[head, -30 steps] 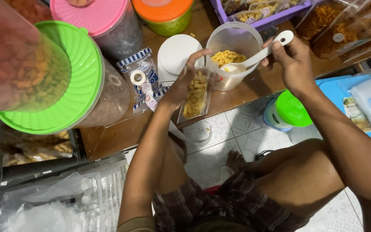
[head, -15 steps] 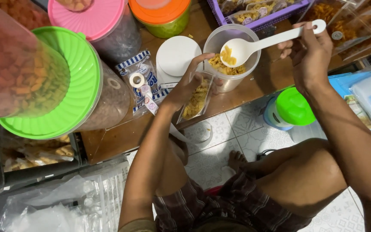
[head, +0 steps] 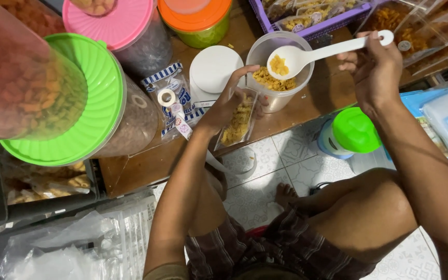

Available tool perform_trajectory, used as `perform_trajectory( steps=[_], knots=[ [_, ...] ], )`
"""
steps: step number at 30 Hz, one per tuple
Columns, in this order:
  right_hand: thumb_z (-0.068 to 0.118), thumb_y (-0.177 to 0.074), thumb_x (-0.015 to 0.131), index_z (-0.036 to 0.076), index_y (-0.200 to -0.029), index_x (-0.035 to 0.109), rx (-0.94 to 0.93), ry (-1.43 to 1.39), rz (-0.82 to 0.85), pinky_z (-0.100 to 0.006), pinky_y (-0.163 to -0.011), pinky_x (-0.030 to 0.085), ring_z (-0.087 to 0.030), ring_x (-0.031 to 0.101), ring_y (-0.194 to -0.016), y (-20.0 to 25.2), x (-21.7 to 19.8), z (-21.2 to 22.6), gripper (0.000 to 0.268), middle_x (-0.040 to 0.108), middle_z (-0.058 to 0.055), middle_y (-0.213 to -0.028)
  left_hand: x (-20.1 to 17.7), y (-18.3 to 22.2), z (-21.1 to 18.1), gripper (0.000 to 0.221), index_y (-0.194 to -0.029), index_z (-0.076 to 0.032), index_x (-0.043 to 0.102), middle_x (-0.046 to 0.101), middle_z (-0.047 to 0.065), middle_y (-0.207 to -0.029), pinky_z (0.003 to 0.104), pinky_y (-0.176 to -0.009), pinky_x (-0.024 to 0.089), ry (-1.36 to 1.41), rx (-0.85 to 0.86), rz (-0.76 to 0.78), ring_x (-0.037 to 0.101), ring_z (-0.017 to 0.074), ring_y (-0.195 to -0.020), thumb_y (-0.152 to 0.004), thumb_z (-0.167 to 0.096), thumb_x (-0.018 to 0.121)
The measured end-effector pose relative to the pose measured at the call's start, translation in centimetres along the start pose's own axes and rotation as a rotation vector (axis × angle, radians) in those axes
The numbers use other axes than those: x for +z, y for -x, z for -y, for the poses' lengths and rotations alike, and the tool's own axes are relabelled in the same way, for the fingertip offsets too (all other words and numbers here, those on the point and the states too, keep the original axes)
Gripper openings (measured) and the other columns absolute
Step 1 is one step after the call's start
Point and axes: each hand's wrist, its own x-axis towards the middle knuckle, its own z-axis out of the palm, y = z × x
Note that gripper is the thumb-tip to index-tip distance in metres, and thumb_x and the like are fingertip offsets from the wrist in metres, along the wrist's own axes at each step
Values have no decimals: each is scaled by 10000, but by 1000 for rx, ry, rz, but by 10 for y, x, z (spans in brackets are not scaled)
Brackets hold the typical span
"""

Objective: Packaging cornflakes into small plastic bags and weighing them on a digital scale for portion control.

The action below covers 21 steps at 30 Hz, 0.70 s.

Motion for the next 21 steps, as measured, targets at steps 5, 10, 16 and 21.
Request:
perform_trajectory(
  steps=[5,10,16,21],
  knots=[
    [287,-1084,568,108,-1118,613,35,-7,5,-217,-668,635,-185,787,-845,4,3,4,188,665,-69,-901,0,-2,3,952,-1530,-195,318,717,216,-1080,420,-817,666,124,-14,26,739,278,-958,-825,-719,685],
    [315,-1032,608,85,-1140,640,3,-54,-36,-238,-713,676,-179,791,-818,11,7,11,255,696,-90,-859,0,-1,3,1052,-1575,-218,179,719,254,-1074,469,-806,656,266,-71,32,747,308,-854,-796,-673,720],
    [328,-1051,593,85,-1162,641,-34,-71,76,-255,-803,690,-191,766,-846,33,22,22,271,708,-125,-909,-5,-3,12,1073,-1596,-224,79,700,293,-1071,471,-793,646,274,-101,68,751,355,-863,-817,-699,643],
    [318,-1066,608,93,-1189,633,-63,-94,212,-270,-833,678,-225,760,-877,38,23,17,258,715,-155,-974,-13,-6,32,1062,-1616,-286,6,684,311,-1132,505,-835,649,368,-65,133,749,368,-907,-843,-693,609]
  ],
)
